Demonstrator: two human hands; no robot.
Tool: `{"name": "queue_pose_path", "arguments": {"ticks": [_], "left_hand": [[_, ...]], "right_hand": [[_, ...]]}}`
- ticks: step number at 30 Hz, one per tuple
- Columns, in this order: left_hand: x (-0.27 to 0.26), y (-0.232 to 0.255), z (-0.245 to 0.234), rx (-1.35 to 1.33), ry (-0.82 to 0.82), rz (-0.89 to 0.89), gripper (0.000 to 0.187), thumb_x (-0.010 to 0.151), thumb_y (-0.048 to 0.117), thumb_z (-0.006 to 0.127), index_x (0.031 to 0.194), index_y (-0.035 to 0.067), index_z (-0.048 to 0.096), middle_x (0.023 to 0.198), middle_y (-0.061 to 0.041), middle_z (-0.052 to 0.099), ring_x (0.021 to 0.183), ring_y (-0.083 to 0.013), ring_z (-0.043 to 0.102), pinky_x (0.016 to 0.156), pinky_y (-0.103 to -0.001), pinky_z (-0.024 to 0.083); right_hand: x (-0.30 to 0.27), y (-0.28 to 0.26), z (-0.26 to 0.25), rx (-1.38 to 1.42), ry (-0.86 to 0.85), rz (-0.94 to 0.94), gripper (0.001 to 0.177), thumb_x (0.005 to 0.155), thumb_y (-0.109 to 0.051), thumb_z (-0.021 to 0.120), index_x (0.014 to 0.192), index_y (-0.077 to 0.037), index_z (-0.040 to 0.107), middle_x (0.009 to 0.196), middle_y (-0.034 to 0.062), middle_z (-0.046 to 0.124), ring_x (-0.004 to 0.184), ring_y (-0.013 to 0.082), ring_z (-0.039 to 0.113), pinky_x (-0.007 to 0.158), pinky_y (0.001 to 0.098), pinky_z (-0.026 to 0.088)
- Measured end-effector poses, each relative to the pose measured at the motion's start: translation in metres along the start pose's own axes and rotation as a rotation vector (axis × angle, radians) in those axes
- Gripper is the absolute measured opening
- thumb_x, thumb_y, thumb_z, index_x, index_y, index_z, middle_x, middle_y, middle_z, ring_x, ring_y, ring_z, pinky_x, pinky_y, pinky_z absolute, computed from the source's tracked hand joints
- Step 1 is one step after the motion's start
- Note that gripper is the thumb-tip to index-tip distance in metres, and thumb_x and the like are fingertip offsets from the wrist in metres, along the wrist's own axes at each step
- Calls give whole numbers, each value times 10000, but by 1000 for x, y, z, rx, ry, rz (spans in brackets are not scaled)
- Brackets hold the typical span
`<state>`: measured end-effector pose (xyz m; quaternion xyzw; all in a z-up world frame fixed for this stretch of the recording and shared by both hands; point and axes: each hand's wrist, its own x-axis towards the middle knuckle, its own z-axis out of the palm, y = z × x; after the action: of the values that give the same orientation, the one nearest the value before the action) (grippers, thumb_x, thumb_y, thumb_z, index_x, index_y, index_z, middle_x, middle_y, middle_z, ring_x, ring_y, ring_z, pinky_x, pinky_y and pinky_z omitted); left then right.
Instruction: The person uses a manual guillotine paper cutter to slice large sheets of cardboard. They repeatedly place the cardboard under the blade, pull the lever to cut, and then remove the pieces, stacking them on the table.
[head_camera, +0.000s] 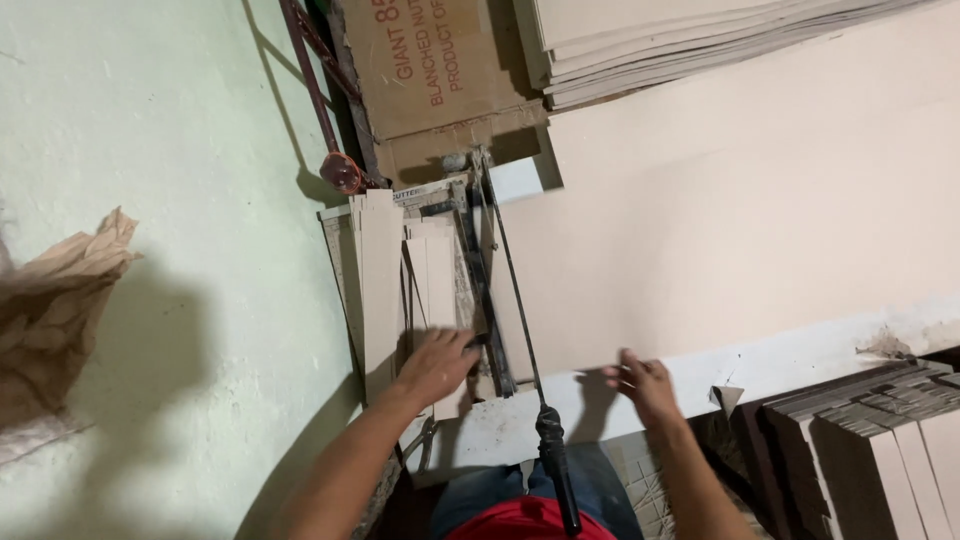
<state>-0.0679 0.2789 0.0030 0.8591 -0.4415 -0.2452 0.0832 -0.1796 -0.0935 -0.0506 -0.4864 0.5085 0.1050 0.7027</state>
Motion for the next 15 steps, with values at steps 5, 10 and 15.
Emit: {"name": "queue_pose_path", "arguments": {"ticks": [5, 10, 15], "left_hand": [[59, 22, -58, -59, -16, -528, 873, 932, 498, 714, 1628, 171, 300, 1550, -320, 372, 1500, -509, 218, 1186, -693, 77], [106, 33, -57, -133, -398, -745, 1010, 894, 580, 694, 1636, 133, 174, 1686, -325, 3, 1556, -493, -81, 1166, -725, -139], [121, 17, -6, -70, -418, -761, 1087, 888, 515, 733, 1654, 99, 82, 1687, -327, 1, 1563, -474, -63, 1173, -727, -118]], "right_hand": [[2, -6, 23, -188, -22, -25, 384, 1038, -320, 688, 1030, 59, 628, 947, 173, 704, 920, 339, 750, 863, 525, 614], [-4, -18, 29, -636, -70, 79, 448, 1029, -399, 643, 1118, 40, 654, 936, 219, 715, 856, 351, 745, 759, 496, 617], [-131, -54, 97, -1398, -292, -87, 473, 1038, -598, 372, 1397, -329, 523, 694, 29, 791, 738, 268, 803, 828, 424, 593]]}}
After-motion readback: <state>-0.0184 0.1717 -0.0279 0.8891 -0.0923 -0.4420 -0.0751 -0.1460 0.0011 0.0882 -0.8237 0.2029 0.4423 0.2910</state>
